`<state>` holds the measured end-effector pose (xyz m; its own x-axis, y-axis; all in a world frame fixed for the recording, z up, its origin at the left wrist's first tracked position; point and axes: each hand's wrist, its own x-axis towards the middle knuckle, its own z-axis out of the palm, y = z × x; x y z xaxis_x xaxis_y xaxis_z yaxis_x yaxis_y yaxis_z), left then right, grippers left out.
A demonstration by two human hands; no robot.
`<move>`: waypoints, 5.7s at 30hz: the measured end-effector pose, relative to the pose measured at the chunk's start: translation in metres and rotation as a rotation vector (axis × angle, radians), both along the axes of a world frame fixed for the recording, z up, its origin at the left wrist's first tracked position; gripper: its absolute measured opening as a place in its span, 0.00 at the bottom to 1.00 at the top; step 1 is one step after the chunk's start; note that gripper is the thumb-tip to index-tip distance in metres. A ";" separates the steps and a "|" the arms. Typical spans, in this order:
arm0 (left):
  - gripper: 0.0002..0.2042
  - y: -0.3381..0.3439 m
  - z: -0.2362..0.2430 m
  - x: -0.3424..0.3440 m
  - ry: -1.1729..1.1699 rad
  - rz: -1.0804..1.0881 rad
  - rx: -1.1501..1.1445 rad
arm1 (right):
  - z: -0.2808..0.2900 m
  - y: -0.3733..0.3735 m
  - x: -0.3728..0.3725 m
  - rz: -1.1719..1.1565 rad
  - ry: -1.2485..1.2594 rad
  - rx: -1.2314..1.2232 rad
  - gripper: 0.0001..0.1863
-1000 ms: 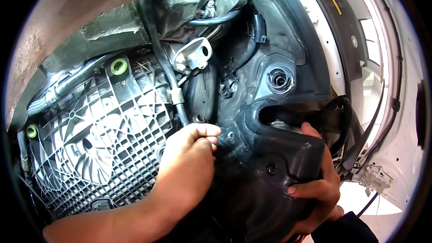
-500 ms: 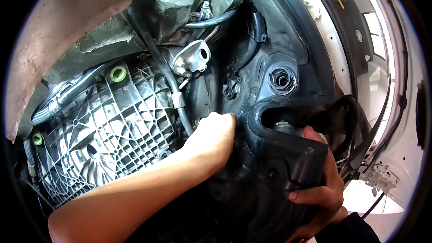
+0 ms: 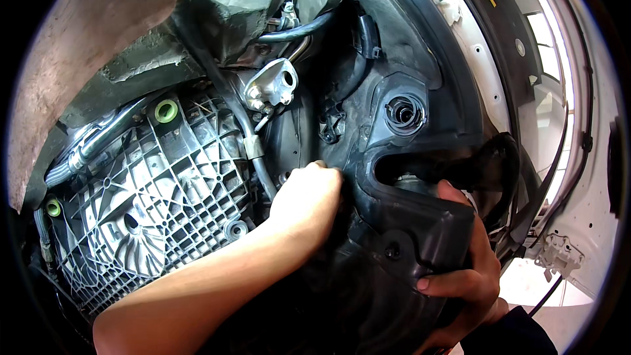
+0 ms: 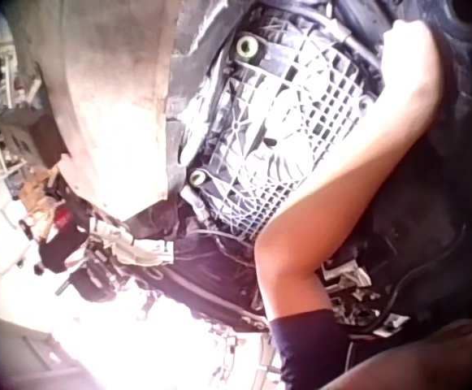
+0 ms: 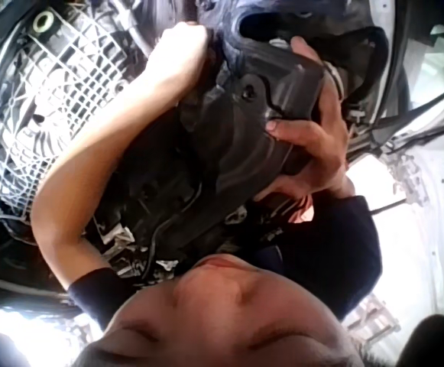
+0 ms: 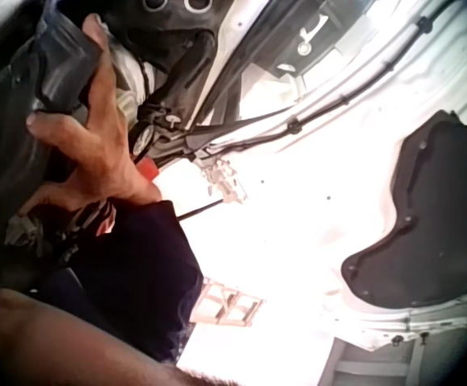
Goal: The person aligns a component inside a car engine bay and tightens a bolt using a ratchet wrench. The person then goes to a tool chest, selects socket bits, and swaps them onto the wrench.
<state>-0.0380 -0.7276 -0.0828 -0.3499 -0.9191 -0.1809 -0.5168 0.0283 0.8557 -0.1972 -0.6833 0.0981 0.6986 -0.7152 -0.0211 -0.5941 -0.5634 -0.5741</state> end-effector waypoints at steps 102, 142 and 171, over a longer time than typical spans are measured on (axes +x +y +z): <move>0.07 -0.003 -0.012 -0.006 0.055 0.004 0.076 | 0.003 0.004 0.006 -0.024 0.101 -0.032 0.36; 0.10 0.001 -0.004 -0.005 -0.062 -0.050 0.019 | 0.000 0.005 0.007 -0.009 0.069 -0.047 0.37; 0.08 0.004 -0.008 -0.007 -0.043 0.024 -0.036 | 0.004 0.007 0.010 -0.028 0.110 -0.048 0.37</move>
